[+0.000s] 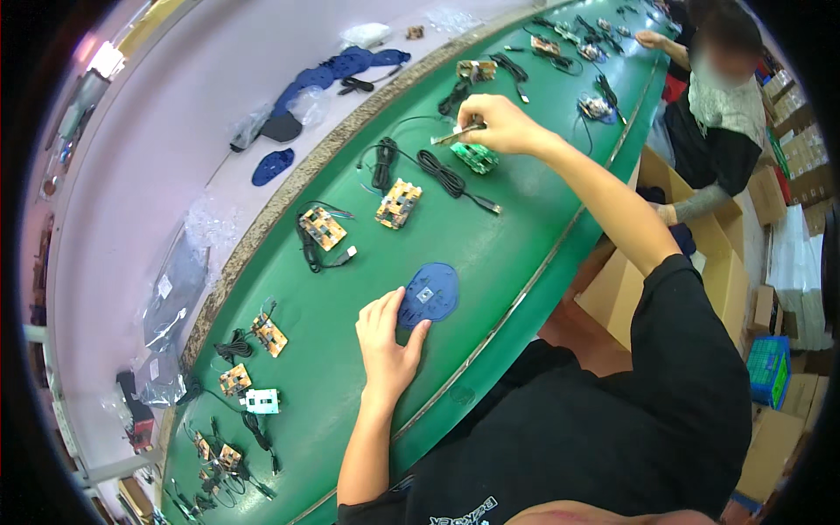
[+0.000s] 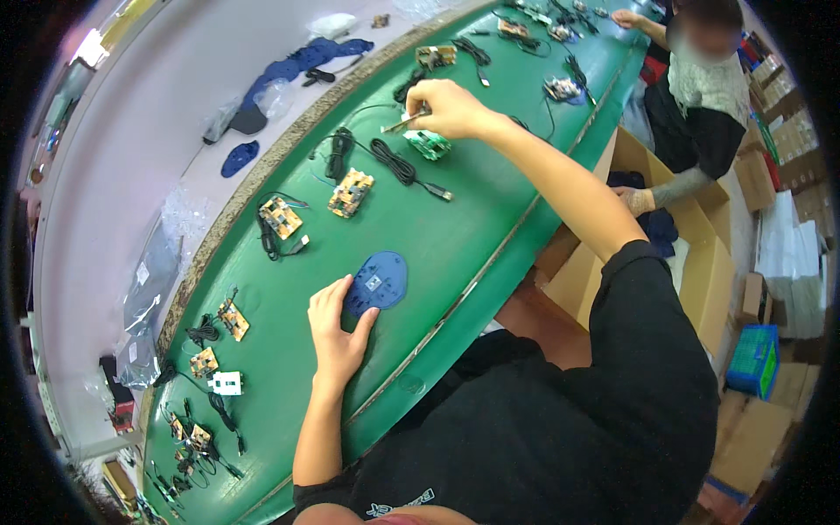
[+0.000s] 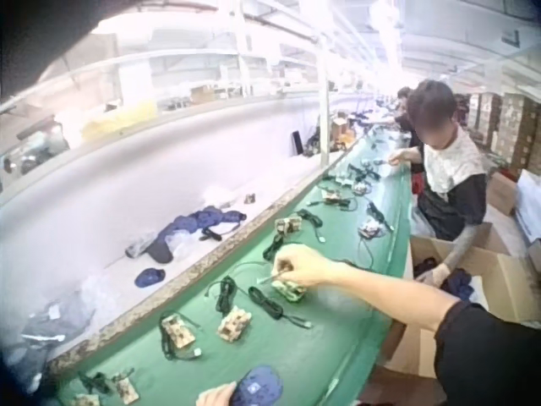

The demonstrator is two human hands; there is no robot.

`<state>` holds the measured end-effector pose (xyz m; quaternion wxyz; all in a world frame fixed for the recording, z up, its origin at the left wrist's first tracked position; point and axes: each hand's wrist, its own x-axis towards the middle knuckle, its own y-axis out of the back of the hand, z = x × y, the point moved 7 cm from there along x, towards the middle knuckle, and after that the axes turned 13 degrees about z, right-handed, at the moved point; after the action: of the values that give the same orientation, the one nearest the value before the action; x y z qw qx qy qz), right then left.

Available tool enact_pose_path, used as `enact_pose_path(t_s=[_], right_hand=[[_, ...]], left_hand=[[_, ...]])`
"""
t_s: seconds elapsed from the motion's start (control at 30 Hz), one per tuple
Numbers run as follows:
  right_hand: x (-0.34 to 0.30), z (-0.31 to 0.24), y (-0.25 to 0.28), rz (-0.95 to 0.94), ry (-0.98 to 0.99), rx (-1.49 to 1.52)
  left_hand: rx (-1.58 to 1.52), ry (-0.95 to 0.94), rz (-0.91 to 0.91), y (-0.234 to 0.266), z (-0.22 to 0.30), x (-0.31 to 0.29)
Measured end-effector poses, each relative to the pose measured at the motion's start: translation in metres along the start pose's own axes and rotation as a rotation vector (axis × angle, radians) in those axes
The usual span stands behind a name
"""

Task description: Assemble internal components including circuit boards, cables, and scroll wheels into computer mouse housings.

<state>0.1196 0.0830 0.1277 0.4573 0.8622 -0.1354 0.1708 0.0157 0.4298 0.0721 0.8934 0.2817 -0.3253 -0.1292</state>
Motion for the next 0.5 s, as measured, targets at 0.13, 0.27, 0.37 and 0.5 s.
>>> enact_pose_path(t_s=[0.13, 0.27, 0.37, 0.5], right_hand=[[0.047, -0.053, 0.073, 0.17, 0.035, 0.215], [0.106, -0.107, 0.138, 0.246, 0.075, 0.629], [0.105, -0.259, 0.161, 0.228, 0.243, 0.914], [0.102, -0.364, 0.176, 0.211, 0.413, 0.67]], left_hand=[[-0.026, 0.017, 0.018, -0.004, 0.003, -0.002], [-0.035, -0.028, 0.007, -0.006, 0.004, -0.001], [-0.077, 0.016, 0.026, -0.002, 0.0, 0.0], [-0.18, 0.09, -0.002, -0.009, -0.013, 0.003]])
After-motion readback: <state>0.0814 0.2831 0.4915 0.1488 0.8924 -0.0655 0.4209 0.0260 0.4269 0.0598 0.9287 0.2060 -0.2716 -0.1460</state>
